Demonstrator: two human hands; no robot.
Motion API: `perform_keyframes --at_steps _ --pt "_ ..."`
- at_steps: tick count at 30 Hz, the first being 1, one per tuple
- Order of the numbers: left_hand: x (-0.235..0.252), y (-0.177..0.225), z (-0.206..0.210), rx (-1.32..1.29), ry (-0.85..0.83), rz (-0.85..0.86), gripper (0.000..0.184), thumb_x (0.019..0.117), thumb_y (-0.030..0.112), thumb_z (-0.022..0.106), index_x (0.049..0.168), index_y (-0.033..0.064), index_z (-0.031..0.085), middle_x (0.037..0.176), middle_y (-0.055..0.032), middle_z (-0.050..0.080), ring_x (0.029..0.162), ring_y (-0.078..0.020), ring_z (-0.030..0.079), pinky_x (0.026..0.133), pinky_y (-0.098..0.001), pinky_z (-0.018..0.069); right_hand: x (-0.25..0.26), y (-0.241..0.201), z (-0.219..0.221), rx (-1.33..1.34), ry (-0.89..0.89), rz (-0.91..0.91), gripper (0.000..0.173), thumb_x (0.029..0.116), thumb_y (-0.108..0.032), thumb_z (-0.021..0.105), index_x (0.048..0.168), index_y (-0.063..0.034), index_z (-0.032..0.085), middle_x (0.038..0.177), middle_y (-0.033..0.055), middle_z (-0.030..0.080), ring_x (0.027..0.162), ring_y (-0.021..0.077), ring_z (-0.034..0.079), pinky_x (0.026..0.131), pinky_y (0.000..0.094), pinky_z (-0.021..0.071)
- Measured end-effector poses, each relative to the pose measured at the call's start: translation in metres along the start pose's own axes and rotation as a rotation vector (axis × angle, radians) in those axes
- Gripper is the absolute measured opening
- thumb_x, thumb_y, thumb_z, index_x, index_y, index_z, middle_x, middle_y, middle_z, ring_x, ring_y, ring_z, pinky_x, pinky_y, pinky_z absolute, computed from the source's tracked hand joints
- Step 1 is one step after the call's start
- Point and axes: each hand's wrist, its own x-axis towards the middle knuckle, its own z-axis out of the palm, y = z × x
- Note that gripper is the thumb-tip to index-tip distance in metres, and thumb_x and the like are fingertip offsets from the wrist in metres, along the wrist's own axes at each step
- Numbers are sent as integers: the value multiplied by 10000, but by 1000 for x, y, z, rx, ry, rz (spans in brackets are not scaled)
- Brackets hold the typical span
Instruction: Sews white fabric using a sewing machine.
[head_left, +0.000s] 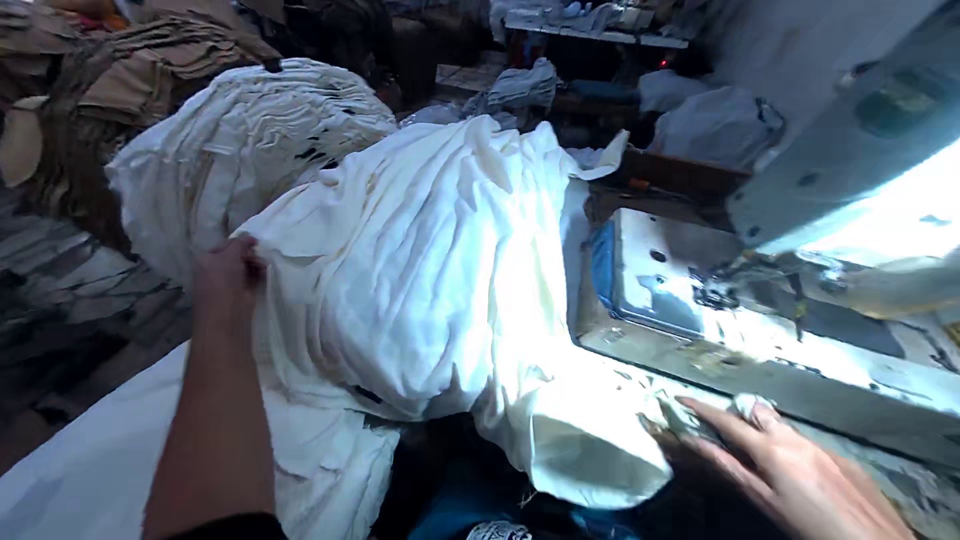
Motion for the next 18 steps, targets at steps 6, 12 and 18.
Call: perform_keyframes --at_steps 6,12,18 --pt "24 32 27 542 -152 133 673 1050 481 519 1304 -141 549 1280 -425 559 1203 -583 554 989 -761 396 1 -17 37 221 582 -312 418 1004 -498 545 1208 -209 768 1088 86 742 1006 278 676 916 492 515" --pt "-7 52 30 64 -69 68 581 964 377 654 1415 41 510 1342 -153 587 1140 -213 602 977 -468 499 17 -55 74 475 317 -525 290 955 -368 666 1151 -183 772 1036 126 731 1012 316 696 868 501 575" --pt "-164 183 51 41 -706 811 108 1011 197 570 1053 155 660 879 183 651 787 120 597 729 -114 525 30 -80 46 1437 293 -410 450 1104 -268 388 1257 50 666 1213 111 707 1070 126 677 966 298 546"
